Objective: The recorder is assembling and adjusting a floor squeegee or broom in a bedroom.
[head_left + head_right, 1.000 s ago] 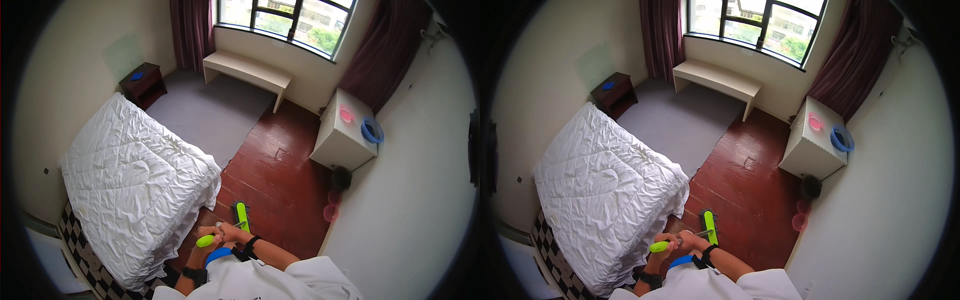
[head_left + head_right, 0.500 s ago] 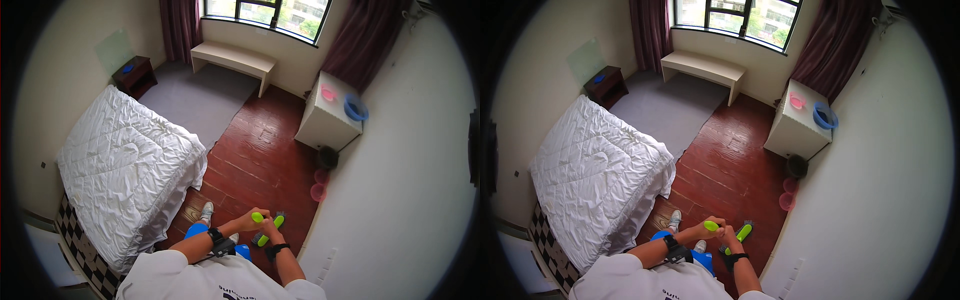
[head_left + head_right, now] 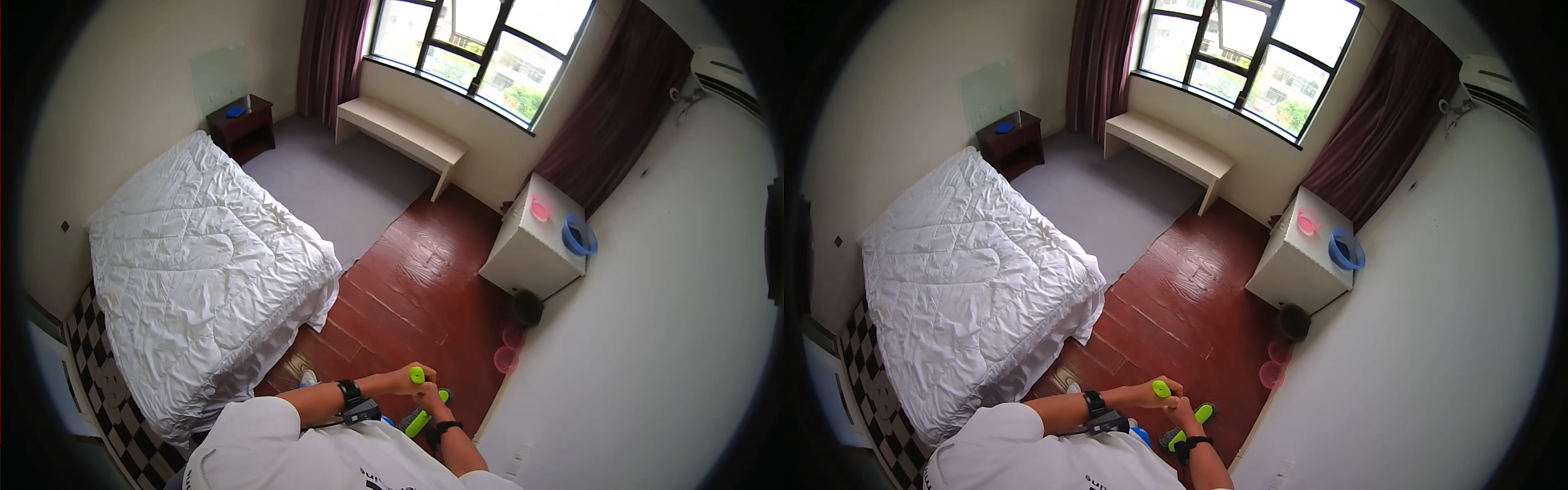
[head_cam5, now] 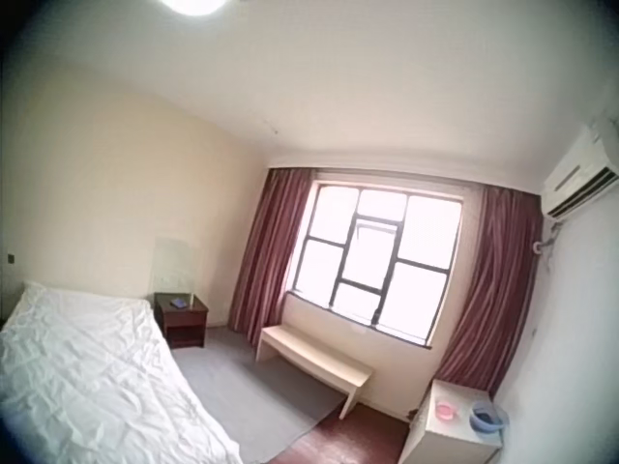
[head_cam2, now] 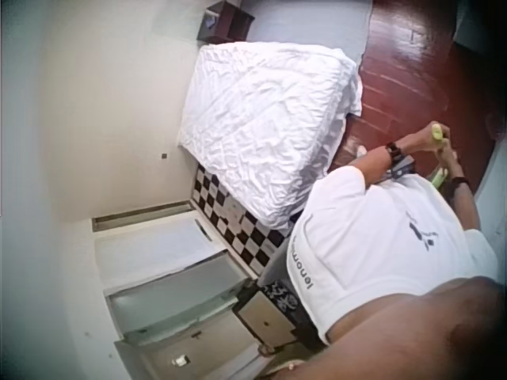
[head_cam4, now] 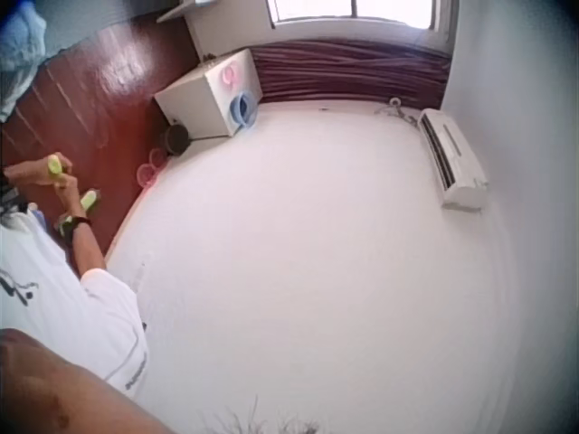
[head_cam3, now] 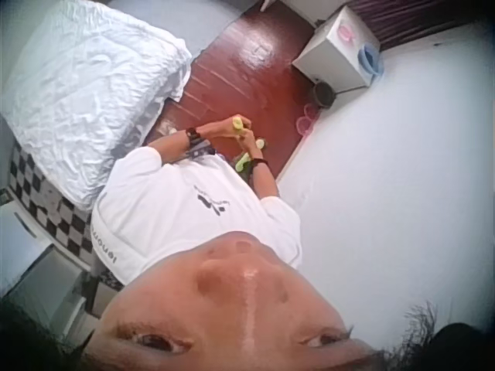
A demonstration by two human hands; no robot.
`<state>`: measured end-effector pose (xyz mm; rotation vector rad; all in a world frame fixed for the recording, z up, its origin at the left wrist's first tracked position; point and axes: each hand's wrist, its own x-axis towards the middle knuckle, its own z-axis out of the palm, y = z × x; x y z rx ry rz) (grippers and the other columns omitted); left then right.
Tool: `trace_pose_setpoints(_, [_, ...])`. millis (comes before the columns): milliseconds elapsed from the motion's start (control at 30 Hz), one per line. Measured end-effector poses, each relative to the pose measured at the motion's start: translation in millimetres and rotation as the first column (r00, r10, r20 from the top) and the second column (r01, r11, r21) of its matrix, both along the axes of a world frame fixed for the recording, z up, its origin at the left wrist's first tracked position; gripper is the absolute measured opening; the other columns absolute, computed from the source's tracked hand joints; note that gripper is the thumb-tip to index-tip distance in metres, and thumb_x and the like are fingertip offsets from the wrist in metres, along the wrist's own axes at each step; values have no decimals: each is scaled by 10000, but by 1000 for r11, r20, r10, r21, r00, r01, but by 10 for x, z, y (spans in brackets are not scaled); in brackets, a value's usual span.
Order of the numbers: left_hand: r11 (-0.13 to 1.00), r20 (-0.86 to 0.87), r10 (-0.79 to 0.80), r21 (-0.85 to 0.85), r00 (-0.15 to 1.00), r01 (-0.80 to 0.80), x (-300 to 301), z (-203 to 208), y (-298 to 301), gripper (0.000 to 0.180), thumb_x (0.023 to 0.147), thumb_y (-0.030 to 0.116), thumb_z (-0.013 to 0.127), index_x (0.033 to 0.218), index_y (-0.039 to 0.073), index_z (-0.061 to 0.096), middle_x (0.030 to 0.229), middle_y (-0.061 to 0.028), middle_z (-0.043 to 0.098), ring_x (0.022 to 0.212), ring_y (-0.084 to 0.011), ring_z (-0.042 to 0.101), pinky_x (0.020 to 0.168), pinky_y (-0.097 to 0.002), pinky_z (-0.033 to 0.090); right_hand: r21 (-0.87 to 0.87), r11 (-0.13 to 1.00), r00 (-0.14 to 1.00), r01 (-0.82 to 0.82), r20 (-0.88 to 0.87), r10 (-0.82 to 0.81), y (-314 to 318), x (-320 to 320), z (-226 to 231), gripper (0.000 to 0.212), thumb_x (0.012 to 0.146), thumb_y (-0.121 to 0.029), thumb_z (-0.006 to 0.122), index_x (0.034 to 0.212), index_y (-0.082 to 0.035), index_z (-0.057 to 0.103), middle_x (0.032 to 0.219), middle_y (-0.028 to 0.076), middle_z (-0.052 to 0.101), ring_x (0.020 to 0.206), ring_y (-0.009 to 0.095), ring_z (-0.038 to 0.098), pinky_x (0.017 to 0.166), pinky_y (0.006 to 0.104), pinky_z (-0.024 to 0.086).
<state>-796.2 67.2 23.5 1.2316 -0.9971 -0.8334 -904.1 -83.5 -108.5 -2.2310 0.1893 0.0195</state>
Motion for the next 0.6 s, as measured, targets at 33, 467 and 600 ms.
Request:
trace_pose_setpoints(33, [999, -9, 45, 28, 999, -45, 93, -21, 168, 88, 814, 95, 581, 792, 11, 567, 656, -27, 556, 623, -92, 505, 560, -279, 441, 50, 997, 995, -61, -70, 65, 110, 126, 59, 196, 778, -145, 651, 895, 13, 645, 758, 226, 649, 739, 305, 690, 592, 374, 497])
trace_pose_setpoints(467, [684, 19, 723, 126, 691, -719, 440, 444, 2887, 58, 845, 67, 680, 859, 21, 648, 792, -38, 681, 735, -83, 615, 663, -241, 493, 276, 597, 622, -753, 4, 783, 2691, 1896, 387, 288, 746, -260, 657, 748, 22, 601, 606, 193, 559, 510, 292, 530, 530, 428, 399])
trace_pose_setpoints(600, [584, -30, 811, -30, 585, -811, 265, 789, 3096, 144, 871, 105, 681, 787, 18, 602, 755, -106, 663, 686, -140, 613, 677, -292, 512, 287, 524, 563, -802, 69, 823, 3036, 2006, 564, 217, 700, -220, 682, 764, -14, 658, 673, 174, 642, 587, 307, 621, 563, 388, 453])
